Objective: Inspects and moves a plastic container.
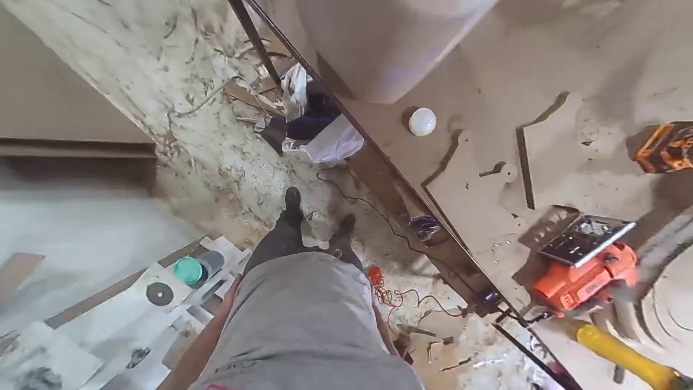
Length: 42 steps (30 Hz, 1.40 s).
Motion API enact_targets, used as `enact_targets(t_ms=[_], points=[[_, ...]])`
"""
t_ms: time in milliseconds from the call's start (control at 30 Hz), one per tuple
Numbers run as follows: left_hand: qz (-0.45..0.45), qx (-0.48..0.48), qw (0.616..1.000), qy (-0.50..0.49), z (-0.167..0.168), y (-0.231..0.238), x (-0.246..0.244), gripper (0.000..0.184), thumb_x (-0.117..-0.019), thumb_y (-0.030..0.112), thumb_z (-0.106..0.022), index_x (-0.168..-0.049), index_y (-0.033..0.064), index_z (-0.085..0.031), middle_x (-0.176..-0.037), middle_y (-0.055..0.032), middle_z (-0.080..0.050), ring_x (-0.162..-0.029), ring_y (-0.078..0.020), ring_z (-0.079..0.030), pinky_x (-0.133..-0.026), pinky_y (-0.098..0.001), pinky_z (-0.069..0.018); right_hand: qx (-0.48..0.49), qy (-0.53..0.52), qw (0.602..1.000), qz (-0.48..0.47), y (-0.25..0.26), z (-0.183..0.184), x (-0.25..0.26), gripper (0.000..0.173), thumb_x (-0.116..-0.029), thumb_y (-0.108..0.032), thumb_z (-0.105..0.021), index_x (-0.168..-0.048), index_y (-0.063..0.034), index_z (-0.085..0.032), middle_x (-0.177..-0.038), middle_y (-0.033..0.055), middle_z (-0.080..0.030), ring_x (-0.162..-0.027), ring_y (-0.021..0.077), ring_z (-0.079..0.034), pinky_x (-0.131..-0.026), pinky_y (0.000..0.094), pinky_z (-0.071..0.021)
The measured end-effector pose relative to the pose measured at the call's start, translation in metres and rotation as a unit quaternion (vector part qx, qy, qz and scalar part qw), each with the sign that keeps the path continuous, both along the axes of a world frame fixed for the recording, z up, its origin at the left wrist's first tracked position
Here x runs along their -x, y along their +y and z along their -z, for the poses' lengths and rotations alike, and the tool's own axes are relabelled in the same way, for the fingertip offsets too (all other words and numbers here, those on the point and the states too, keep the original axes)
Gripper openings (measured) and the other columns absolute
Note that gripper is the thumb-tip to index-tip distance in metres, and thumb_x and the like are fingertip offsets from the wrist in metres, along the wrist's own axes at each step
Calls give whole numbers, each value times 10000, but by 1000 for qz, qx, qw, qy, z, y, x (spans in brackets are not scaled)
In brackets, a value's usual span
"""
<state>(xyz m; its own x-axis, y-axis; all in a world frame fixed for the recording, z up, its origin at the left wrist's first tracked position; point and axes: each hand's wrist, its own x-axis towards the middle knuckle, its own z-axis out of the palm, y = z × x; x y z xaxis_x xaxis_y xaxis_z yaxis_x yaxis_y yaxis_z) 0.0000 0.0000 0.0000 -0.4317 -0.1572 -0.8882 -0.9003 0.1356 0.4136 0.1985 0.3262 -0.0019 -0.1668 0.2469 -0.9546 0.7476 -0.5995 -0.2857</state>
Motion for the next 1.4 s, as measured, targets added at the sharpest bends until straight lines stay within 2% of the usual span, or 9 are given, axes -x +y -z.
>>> enact_targets(t_ms=[167, 300, 567, 800, 900, 1000, 1133, 1267, 1400], points=[[228, -94, 963, -106, -9, -48, 98, 632, -1109, 499, -143, -1507, 106, -438, -1411, -87, -591, -1262, -123, -577, -1074, -396, -489, -18, -29, 997, 71, -31, 48, 70, 590, -1118, -472, -261, -1397, -46, -558, -1287, 144, -656, -1147, 177, -632, -986, 412, -524], [319, -71, 929, -174, -36, -71, 173, 655, -1089, 556, -164, -1579, 158, -336, -1135, -184, -691, -922, -241, -670, -824, -442, -537, -48, -56, 997, -32, -11, 7, 122, 666, -1103, -501, -231, -1117, 17, -649, -769, 39, -648, -647, 117, -595, -593, 320, -500], [67, 5, 985, -157, 113, -92, 163, 574, -1116, 420, -309, -1586, 91, -301, -1463, -192, -532, -1221, -304, -593, -988, -555, -481, -57, 131, 972, -184, 31, 70, 339, 496, -1126, -286, -283, -1416, 45, -510, -1233, 165, -697, -1102, 219, -691, -938, 388, -569], [258, -124, 925, -250, 53, -75, 156, 667, -1087, 524, -220, -1644, 158, -197, -1586, -176, -420, -1396, -281, -492, -1145, -527, -400, -125, -68, 985, -102, 66, 155, 336, 483, -1143, -318, -310, -1423, 32, -490, -1235, 199, -678, -1031, 240, -700, -877, 390, -574], [198, -155, 962, -106, 37, -86, 215, 727, -1013, 563, -312, -1631, 199, -196, -1113, -149, -736, -913, -223, -744, -850, -394, -610, -167, -34, 979, -111, 95, 171, 353, 494, -1127, -376, -346, -1441, -27, -501, -1284, 158, -668, -1072, 224, -687, -898, 388, -566], [100, -257, 961, 22, 112, -66, 280, 579, -1072, 516, -362, -1565, 211, -347, -1219, -61, -715, -1040, -205, -721, -964, -381, -576, -250, -34, 964, -86, 128, 174, 367, 456, -1119, -335, -402, -1464, -47, -473, -1257, 160, -662, -1031, 220, -691, -855, 383, -595], [101, -151, 983, 4, 226, 31, 327, 601, -1094, 377, -371, -1642, 277, -144, -1472, -58, -555, -1132, -234, -690, -929, -423, -591, -267, -28, 903, -335, 83, 93, 370, 450, -1084, -271, -515, -1480, -58, -512, -1296, 150, -682, -1130, 245, -684, -983, 450, -561], [157, -175, 969, -73, 220, 123, 315, 525, -1106, 406, -326, -1591, 214, -264, -1500, -99, -519, -1217, -256, -638, -984, -462, -542, -599, 139, 698, -367, 77, -48, 328, 186, -897, -117, -654, -941, 41, -742, -818, 106, -740, -712, 126, -709, -654, 303, -618], [319, -136, 937, -30, 194, 125, 289, 669, -1080, 323, -491, -1644, 151, -173, -1485, -244, -510, -1245, -377, -612, -995, -566, -527, -604, -50, 737, -299, 194, -123, 326, 652, -889, -387, -755, -1347, 30, -552, -1262, 208, -629, -1154, 277, -640, -945, 455, -565]])
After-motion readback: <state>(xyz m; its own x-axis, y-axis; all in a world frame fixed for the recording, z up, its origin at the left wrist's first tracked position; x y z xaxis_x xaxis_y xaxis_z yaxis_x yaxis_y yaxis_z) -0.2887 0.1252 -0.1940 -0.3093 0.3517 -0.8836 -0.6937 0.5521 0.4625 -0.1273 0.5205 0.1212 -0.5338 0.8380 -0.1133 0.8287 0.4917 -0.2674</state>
